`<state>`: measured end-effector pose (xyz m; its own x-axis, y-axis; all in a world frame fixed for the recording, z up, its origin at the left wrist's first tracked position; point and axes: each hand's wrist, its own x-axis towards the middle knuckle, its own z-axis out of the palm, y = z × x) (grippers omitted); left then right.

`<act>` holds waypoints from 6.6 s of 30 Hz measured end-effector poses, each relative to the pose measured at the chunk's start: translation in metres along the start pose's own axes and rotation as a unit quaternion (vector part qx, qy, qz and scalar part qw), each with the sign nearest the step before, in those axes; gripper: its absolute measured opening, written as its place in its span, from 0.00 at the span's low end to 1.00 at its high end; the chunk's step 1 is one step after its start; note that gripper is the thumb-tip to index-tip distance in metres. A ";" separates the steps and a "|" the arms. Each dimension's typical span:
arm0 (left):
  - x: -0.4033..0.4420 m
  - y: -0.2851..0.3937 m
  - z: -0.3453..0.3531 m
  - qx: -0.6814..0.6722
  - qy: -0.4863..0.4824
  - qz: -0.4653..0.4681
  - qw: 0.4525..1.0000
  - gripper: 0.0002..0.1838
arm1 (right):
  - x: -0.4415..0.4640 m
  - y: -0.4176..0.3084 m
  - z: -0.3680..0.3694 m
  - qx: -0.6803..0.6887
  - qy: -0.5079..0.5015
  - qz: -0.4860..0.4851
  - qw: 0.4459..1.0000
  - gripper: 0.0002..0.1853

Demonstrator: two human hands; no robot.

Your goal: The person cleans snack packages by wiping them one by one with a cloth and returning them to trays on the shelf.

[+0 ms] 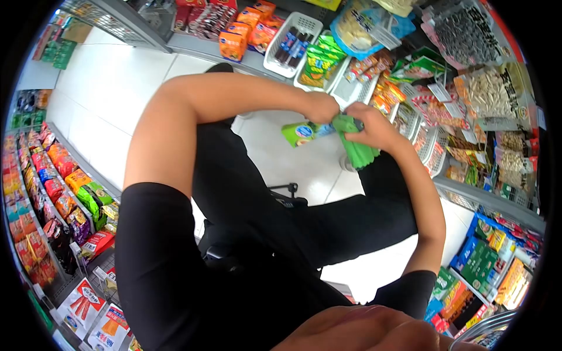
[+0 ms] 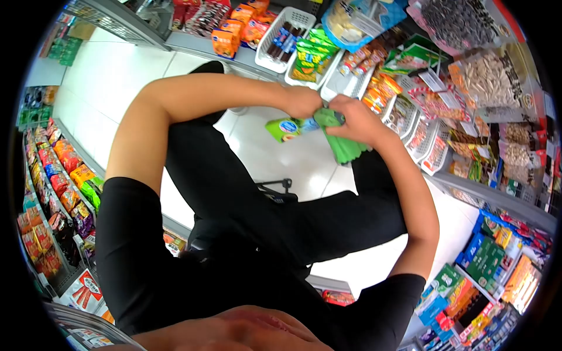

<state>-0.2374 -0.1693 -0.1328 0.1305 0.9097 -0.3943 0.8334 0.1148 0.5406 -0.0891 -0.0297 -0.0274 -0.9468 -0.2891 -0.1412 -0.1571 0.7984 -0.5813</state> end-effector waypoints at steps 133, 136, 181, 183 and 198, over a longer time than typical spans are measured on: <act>-0.057 0.072 -0.053 -0.794 -0.002 0.008 0.608 0.40 | -0.035 0.008 -0.064 0.040 0.369 0.163 0.914 0.20; -0.050 0.060 -0.059 -0.799 0.035 0.043 0.598 0.39 | -0.034 0.008 -0.063 0.017 0.380 0.144 0.913 0.21; -0.058 0.046 -0.083 -0.767 0.094 0.111 0.625 0.40 | -0.029 -0.018 -0.060 -0.034 0.320 0.021 0.947 0.21; -0.058 0.047 -0.082 -0.768 0.092 0.109 0.625 0.40 | -0.028 -0.017 -0.061 -0.034 0.334 0.041 0.941 0.21; -0.062 0.070 -0.060 -0.764 0.058 -0.036 0.641 0.40 | -0.018 -0.029 -0.051 -0.052 0.314 0.044 0.947 0.22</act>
<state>-0.2194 -0.1936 -0.0257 0.0066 0.8936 -0.4488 -0.6764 0.3345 0.6562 -0.0818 -0.0211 0.0329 -0.9325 0.1258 0.3387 -0.0663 0.8620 -0.5025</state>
